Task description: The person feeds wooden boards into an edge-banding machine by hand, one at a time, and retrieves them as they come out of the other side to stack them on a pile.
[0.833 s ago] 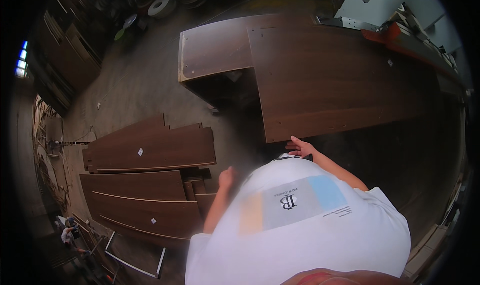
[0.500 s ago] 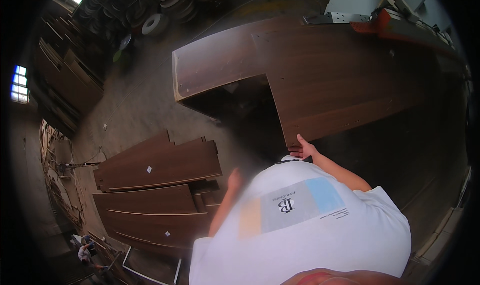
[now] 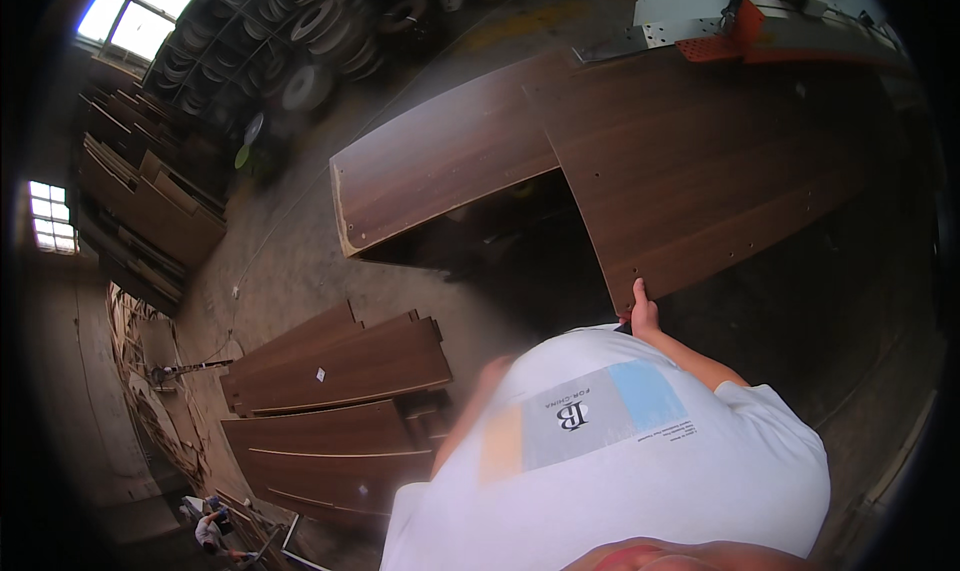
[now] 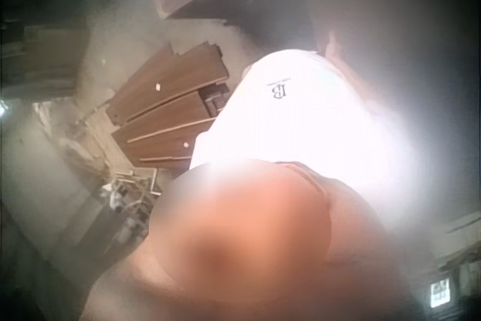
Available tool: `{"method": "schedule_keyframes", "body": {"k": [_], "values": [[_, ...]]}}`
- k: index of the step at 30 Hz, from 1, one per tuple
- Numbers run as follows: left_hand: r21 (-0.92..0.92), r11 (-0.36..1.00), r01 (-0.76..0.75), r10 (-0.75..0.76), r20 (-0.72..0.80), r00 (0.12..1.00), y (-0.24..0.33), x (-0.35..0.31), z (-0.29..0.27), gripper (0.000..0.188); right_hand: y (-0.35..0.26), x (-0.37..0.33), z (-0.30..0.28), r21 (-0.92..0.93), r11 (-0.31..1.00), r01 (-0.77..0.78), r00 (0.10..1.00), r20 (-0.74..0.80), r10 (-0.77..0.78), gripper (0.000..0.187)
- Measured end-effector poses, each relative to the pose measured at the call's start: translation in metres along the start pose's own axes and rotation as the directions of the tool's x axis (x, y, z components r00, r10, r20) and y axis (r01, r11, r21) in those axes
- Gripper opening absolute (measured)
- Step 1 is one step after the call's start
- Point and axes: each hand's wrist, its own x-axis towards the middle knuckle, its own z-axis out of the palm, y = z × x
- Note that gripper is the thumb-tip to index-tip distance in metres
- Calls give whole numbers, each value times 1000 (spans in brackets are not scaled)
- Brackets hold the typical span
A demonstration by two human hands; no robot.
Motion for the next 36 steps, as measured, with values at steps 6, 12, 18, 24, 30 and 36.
{"method": "schedule_keyframes", "body": {"k": [6, 12, 18, 24, 30, 36], "values": [[158, 986, -50, 56, -28, 998, 11, 35, 7, 38, -19, 25, -42, 34, 999, 10, 998, -61, -8, 60], [218, 972, -84, 103, -77, 992, 43, 83, 37, 35, -64, 26, -68, 135, 991, -13, 994, -107, 28, 55], [138, 983, -125, 129, -25, 991, 118, 81, 83, 37, -97, 38, -105, 28, 998, -57, 974, -218, 61, 57], [132, 979, -154, 159, -28, 987, 123, 75, 114, 38, -123, 45, -134, 5, 988, 152, 947, -288, -144, 60], [82, 983, -163, 168, -51, 984, 56, 63, 113, 38, -129, 89, -175, -29, 947, 319, 876, -372, -306, 64], [115, 992, -59, 69, -81, 994, 39, 39, 103, 36, -154, 117, -214, 17, 884, 467, 798, -438, -413, 74]]}}
